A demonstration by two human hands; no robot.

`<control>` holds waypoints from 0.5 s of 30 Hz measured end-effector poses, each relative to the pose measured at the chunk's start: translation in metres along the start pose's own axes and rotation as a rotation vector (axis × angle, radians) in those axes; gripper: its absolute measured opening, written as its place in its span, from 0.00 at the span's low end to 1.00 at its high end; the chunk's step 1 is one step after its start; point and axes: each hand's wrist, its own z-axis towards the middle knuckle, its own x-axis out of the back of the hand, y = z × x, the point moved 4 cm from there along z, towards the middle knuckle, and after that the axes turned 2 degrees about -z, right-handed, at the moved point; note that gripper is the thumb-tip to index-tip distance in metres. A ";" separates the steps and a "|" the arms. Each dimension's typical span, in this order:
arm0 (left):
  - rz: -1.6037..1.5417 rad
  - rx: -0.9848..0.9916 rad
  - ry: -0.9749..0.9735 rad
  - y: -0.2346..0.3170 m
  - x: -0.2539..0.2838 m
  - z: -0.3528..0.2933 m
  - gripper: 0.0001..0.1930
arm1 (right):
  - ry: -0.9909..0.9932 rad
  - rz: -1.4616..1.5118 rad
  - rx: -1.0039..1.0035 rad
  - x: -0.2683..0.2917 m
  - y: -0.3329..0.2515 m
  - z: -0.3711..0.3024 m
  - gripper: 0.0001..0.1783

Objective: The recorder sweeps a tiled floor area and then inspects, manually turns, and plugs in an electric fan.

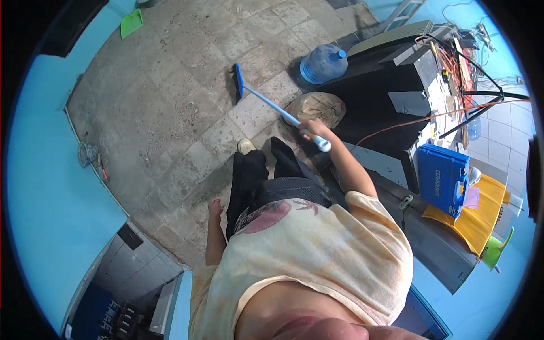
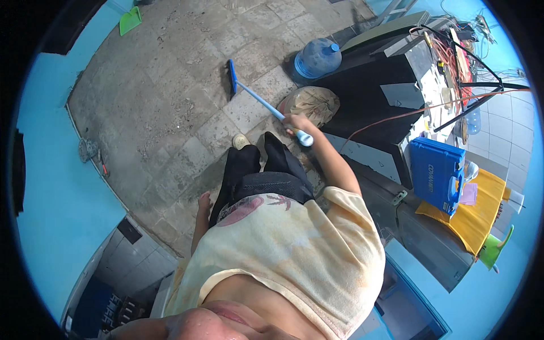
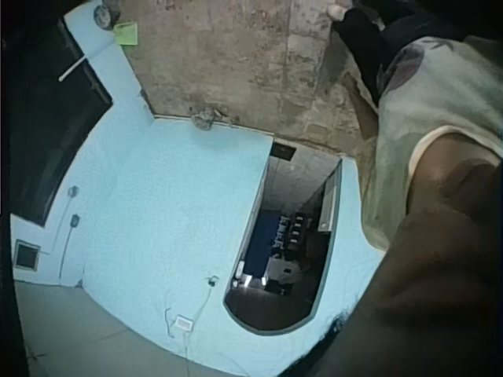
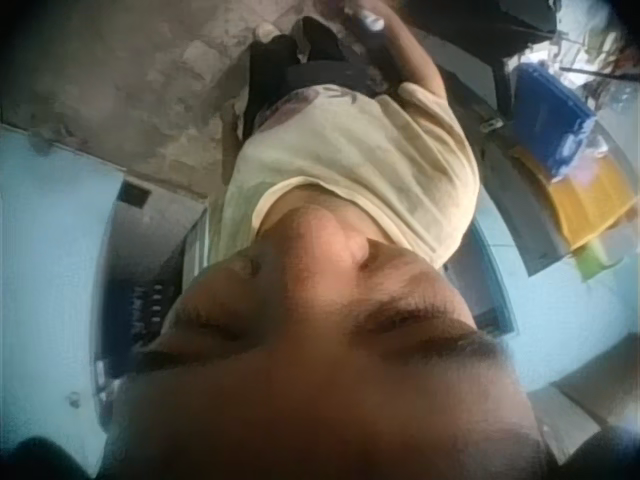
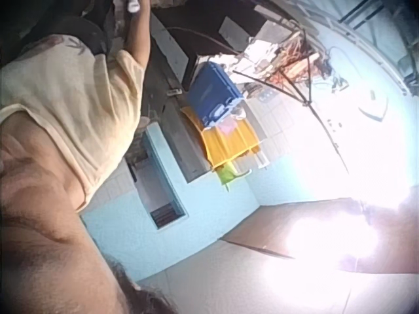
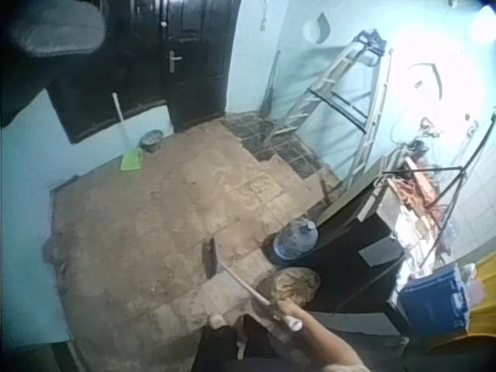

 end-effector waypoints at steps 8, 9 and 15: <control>0.009 -0.076 0.034 0.029 -0.012 -0.009 0.15 | 0.460 -0.788 0.052 0.032 0.012 0.008 0.14; 0.008 -0.078 0.039 0.028 -0.015 -0.011 0.15 | 0.516 -0.826 0.068 0.011 0.003 0.002 0.15; -0.001 -0.099 -0.047 0.022 -0.034 -0.004 0.16 | 0.062 -0.055 -0.071 0.020 0.007 0.073 0.10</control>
